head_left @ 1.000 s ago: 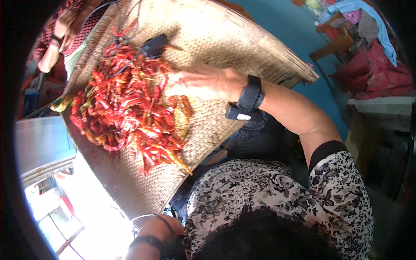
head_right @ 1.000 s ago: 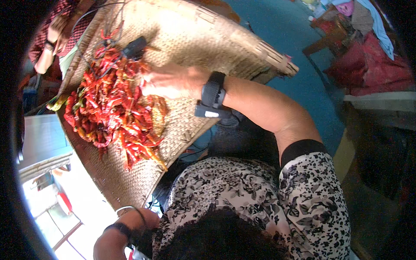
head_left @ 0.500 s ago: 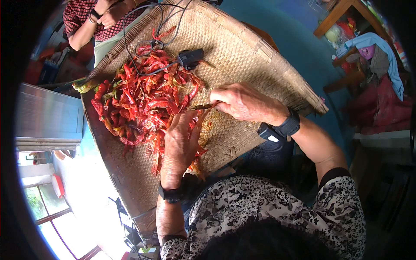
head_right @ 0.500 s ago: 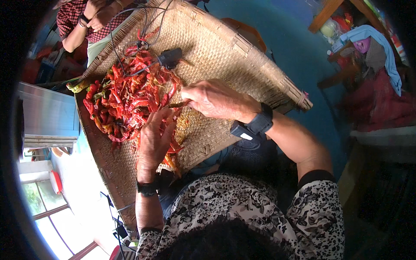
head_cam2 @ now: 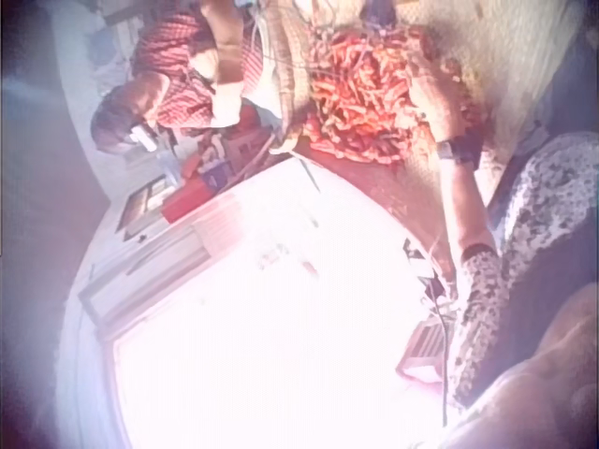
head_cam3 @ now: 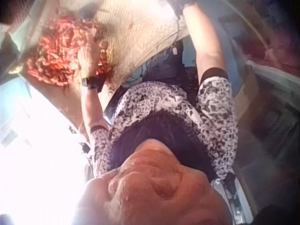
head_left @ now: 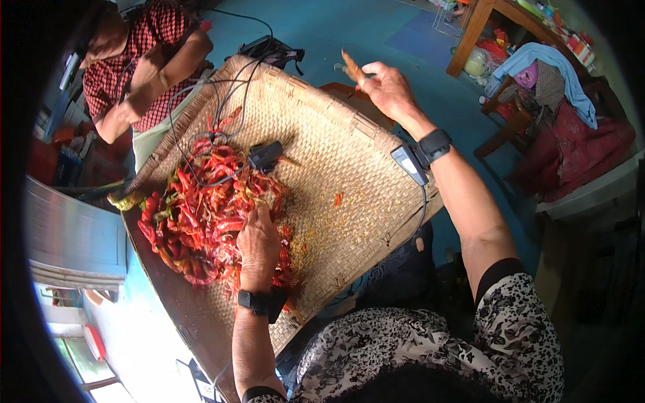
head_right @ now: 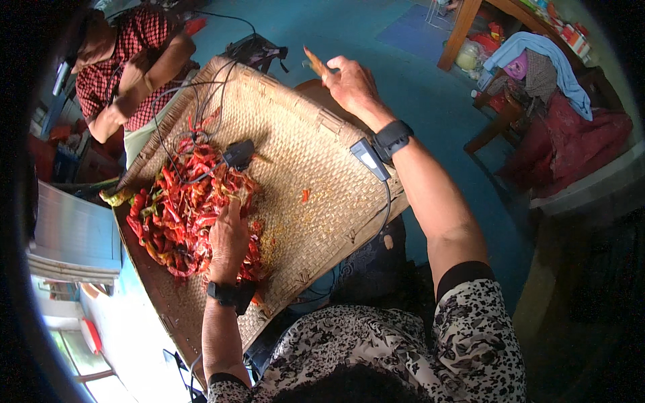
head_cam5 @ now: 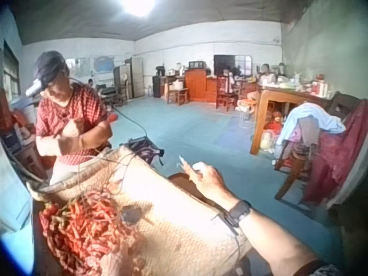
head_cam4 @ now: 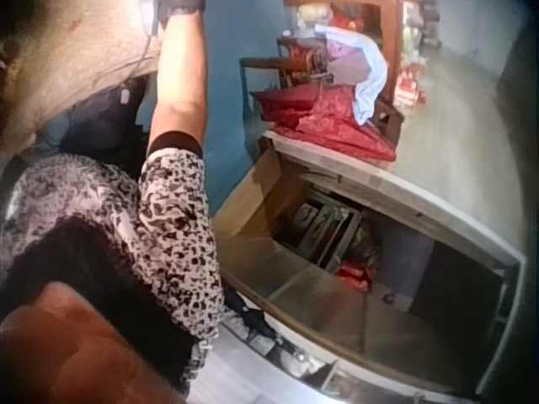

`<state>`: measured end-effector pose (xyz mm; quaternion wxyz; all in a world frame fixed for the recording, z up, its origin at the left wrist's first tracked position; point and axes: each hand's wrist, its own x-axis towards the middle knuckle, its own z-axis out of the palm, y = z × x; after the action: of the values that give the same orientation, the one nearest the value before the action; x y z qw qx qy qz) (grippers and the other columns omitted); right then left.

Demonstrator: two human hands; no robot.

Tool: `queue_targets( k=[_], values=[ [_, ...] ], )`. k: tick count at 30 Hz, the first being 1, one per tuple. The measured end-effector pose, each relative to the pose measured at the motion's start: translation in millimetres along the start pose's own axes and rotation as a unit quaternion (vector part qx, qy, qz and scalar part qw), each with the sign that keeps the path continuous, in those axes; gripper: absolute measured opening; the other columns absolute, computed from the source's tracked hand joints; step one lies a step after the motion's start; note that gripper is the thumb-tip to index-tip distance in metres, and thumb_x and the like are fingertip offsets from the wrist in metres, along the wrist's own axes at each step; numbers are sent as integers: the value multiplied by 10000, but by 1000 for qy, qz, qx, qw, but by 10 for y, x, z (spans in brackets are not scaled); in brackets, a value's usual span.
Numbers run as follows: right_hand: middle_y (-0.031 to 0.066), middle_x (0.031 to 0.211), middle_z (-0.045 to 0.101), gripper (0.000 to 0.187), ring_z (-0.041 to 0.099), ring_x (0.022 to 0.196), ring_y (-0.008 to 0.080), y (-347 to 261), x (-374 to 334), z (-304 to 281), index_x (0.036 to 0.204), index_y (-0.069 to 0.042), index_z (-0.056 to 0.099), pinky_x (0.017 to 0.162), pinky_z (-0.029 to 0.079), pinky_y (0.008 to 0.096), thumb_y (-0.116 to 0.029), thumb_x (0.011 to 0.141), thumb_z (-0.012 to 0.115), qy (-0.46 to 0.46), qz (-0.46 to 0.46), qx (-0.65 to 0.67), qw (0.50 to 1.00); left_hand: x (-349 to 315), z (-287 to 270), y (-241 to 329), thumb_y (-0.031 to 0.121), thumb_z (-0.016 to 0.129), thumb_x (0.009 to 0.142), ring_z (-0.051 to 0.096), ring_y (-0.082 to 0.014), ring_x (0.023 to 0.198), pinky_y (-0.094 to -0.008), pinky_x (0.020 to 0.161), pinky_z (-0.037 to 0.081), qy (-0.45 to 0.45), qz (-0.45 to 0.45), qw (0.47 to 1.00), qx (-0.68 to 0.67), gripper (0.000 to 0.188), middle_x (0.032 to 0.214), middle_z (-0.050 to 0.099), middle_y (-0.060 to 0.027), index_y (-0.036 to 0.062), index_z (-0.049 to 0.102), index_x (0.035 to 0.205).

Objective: The person sorts dried chili peppers on a woven tray, picking them up one at a time to pull off the stems. They drop the peppers into a bag and a bucket, then brush the loose seeds into a pile on the tray.

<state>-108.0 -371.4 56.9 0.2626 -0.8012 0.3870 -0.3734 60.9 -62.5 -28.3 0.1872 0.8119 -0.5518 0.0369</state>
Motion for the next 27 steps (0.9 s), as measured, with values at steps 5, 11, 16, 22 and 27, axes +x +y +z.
queue_targets(
  k=[5,11,16,22,27],
  values=[
    [101,891,678,274,648,827,194,-98,-189,19,1078,-24,620,733,514,340,-208,874,616,-70,-12,7,997,13,12,-84,71,550,760,605,-396,781,-506,616,489,-49,-33,998,-9,146,908,596,-174,50,505,898],
    [93,780,633,247,603,646,179,-706,-1084,366,1069,6,599,570,492,304,-158,884,613,-332,-155,48,929,-5,-103,-91,52,563,779,611,-368,777,-448,643,481,-12,-53,998,-34,136,893,622,-163,44,542,913],
    [198,747,602,345,620,659,345,-738,-1569,800,1149,4,507,583,485,430,-105,838,612,-295,-198,145,924,-25,-351,263,-7,584,844,602,-177,680,-305,627,496,45,-58,918,-389,102,759,620,-95,17,570,942],
    [207,693,597,166,617,652,380,-906,-1707,883,943,-13,555,535,445,446,-83,810,626,-318,-179,168,916,-284,-278,251,27,629,880,557,-52,720,-218,638,479,62,-138,826,-543,67,806,627,3,25,594,938],
    [201,668,585,177,615,631,355,-890,-1751,785,851,-1,555,533,445,420,-147,823,651,-354,-168,125,912,-363,-155,305,8,644,869,590,-84,808,-229,727,498,68,-144,744,-649,72,875,618,-12,24,617,934]
  ],
)
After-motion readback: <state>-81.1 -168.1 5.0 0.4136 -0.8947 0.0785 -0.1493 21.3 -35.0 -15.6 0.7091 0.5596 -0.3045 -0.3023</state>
